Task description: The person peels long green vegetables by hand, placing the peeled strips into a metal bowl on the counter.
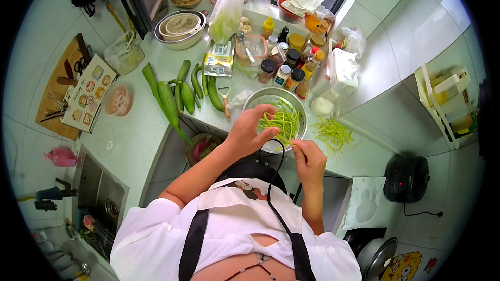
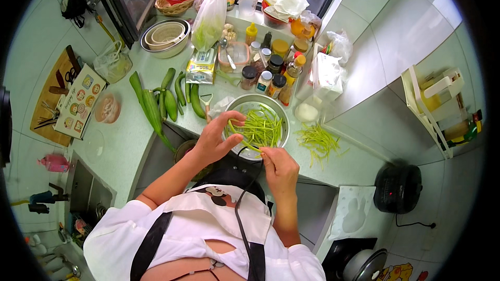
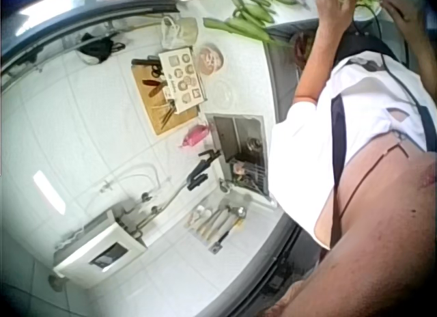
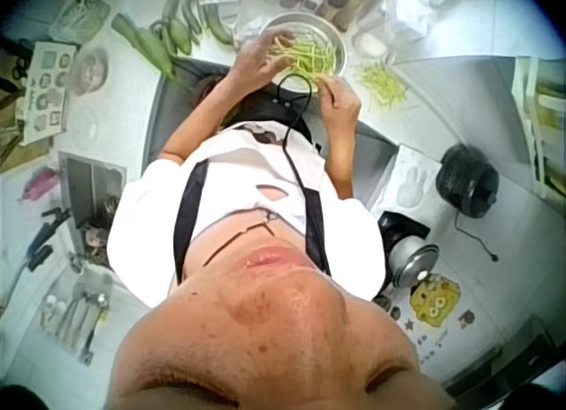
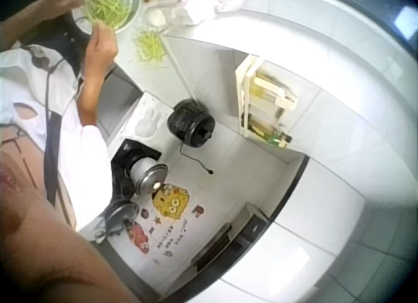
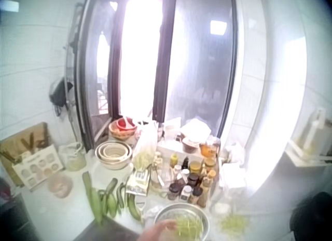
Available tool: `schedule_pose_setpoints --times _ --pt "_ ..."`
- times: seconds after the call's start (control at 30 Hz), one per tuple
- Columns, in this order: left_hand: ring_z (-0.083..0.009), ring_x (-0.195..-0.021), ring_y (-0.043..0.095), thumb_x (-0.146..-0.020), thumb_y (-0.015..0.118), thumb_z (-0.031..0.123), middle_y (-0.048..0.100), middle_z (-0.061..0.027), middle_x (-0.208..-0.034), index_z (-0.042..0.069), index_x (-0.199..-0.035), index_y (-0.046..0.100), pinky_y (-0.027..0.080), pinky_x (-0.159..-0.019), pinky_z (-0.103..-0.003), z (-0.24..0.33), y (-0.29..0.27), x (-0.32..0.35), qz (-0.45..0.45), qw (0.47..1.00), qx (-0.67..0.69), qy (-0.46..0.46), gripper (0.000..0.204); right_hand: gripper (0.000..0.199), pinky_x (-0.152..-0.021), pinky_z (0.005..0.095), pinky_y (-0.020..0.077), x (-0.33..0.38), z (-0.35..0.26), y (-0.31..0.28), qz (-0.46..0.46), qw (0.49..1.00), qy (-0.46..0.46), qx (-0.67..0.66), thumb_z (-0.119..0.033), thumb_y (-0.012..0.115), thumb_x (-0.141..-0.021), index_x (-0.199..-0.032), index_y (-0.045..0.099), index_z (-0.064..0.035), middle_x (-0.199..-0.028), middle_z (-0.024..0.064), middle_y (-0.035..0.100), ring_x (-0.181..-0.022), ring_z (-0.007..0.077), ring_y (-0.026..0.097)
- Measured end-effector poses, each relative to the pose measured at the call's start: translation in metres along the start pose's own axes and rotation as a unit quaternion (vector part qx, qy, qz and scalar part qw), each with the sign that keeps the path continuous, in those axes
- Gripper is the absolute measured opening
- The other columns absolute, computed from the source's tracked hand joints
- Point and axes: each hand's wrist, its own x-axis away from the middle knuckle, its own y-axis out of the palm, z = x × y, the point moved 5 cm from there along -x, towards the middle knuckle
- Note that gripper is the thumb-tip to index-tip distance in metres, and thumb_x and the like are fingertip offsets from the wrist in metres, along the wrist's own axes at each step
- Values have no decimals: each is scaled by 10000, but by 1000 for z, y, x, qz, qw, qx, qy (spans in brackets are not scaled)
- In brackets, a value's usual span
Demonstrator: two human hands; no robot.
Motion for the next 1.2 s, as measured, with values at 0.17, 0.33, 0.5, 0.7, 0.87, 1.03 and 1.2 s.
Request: schedule_pose_setpoints --times 0.17,0.33,0.5,0.7,0.87,1.03,1.2 --pt "-275 -894 589 -852 594 276 619 -100 -958 33 -1038 525 432 -825 -361 -2 2 0 -23 995 -92 23 314 79 -596 328 473 -1 3 -2 0 1000 3 14 -60 633 -796 -872 638 -40 -753 109 607 -660 263 598" --pt "-295 -843 594 -881 559 268 636 -87 -866 40 -958 568 439 -807 -371 -5 9 -2 -26 996 -82 32 241 76 -594 326 474 -3 7 -4 -10 1000 9 17 -60 634 -796 -868 635 -37 -759 105 612 -663 260 600" --pt "-301 -791 599 -906 531 291 629 -92 -784 45 -869 604 446 -778 -367 -6 15 -3 -16 996 -74 43 260 71 -595 325 475 -5 8 -5 -8 1000 1 10 -60 634 -797 -862 635 -34 -768 106 616 -665 259 602" --pt "-273 -794 591 -883 565 301 604 -110 -815 35 -933 579 444 -750 -360 -12 18 -4 -34 999 -19 -15 272 70 -589 324 469 -3 15 -7 -3 1000 23 -1 -79 629 -808 -864 633 -37 -756 104 609 -655 259 596" --pt "-253 -953 551 -847 618 302 527 -139 -1104 24 -1169 485 422 -839 -356 -11 13 -2 39 997 -28 -56 446 81 -574 331 457 -1 22 -9 3 998 58 9 -110 620 -825 -876 626 -47 -733 105 589 -633 263 581" --pt "-323 -1226 404 -775 696 245 374 -169 -1353 33 -1322 375 346 -996 -379 5 11 -7 81 982 -157 69 669 86 -575 331 455 1 25 -6 -1 998 58 -3 -119 618 -829 -883 626 -52 -735 106 587 -634 263 578" --pt "-334 -1292 345 -749 712 180 352 -187 -1391 25 -1342 347 305 -1038 -390 3 17 -5 21 998 -58 19 713 84 -578 329 457 -2 21 -3 -12 999 50 -8 -114 614 -831 -883 630 -50 -747 105 596 -640 264 583"
